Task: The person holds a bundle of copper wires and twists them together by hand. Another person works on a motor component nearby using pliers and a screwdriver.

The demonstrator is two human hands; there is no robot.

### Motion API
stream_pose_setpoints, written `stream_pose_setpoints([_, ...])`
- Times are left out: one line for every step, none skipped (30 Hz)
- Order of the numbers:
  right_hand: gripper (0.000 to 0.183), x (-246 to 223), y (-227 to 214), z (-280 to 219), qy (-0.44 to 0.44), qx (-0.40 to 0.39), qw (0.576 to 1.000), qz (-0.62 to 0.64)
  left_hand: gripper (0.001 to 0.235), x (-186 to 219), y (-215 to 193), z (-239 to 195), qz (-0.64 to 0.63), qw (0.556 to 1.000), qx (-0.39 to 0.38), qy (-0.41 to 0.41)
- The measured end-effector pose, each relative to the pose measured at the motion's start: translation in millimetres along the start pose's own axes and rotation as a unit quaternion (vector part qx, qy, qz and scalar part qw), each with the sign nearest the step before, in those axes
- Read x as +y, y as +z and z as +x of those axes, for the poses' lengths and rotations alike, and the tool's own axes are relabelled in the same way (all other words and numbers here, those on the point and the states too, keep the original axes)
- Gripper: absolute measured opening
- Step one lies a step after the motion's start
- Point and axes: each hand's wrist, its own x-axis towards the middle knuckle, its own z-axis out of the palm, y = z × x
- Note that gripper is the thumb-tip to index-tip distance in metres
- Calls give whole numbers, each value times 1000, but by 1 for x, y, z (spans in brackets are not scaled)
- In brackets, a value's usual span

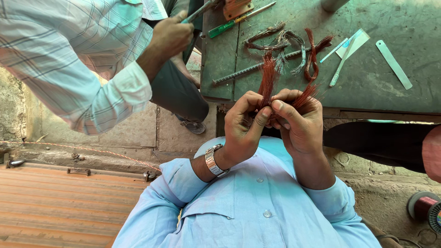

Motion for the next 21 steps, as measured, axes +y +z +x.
stream_pose_setpoints([10,0,0,0,0,3,1000,-1,7,1,0,0,8,1000,-2,-2])
stream_pose_setpoints([10,0,0,0,0,7,1000,-1,7,2,-1,0,17,1000,-5,-4])
stream_pose_setpoints([9,0,0,0,1,9,1000,-1,7,2,-1,0,23,1000,-2,-5])
stream_pose_setpoints([9,0,1,1,0,9,1000,-1,7,3,-1,1,30,1000,0,-6])
stream_pose_setpoints([9,1,1,0,-2,8,1000,0,7,4,-2,0,36,999,3,-7])
stream_pose_setpoints([9,1,2,0,-3,7,1000,1,7,4,-2,0,44,999,6,-7])
stream_pose_setpoints([9,2,3,0,-4,10,1000,-4,7,5,-2,0,52,999,8,-6])
stream_pose_setpoints([9,2,3,-1,-5,13,1000,-9,7,5,-2,-1,60,998,9,-5])
stream_pose_setpoints([10,2,4,-1,-6,16,1000,-14,7,5,-2,-1,57,998,10,-4])
stream_pose_setpoints([10,3,4,-1,-7,14,1000,-16,7,6,-2,-1,54,998,11,-3])
stream_pose_setpoints([10,3,4,-1,-8,13,1000,-18,7,6,-2,-2,50,999,12,-3])
stream_pose_setpoints([10,3,4,-2,-9,11,1000,-20,7,6,-2,-3,49,999,12,-2])
stream_pose_setpoints([10,4,4,-2,-10,11,1000,-16,7,6,-2,-3,48,999,12,-2])
stream_pose_setpoints([10,4,4,-3,-11,10,1000,-12,7,6,-3,-4,47,999,12,-1])
stream_pose_setpoints([10,5,4,-3,-11,9,1000,-8,7,6,-3,-4,47,999,12,-3])
stream_pose_setpoints([10,5,4,-3,-15,4,1000,-9,7,7,-4,-5,47,999,12,-4])
stream_pose_setpoints([10,6,5,-3,-19,-2,1000,-10,7,7,-4,-6,47,999,12,-6])
stream_pose_setpoints([10,7,5,-4,-22,-7,1000,-11,7,7,-5,-7,48,999,12,-6])
stream_pose_setpoints([10,7,6,-5,-20,-5,1000,-15,7,8,-6,-8,50,999,13,-5])
stream_pose_setpoints([10,8,7,-6,-18,-3,1000,-20,7,8,-7,-9,52,999,13,-5])
stream_pose_setpoints([10,9,8,-6,-16,-1,1000,-23,6,9,-7,-10,55,998,16,-4])
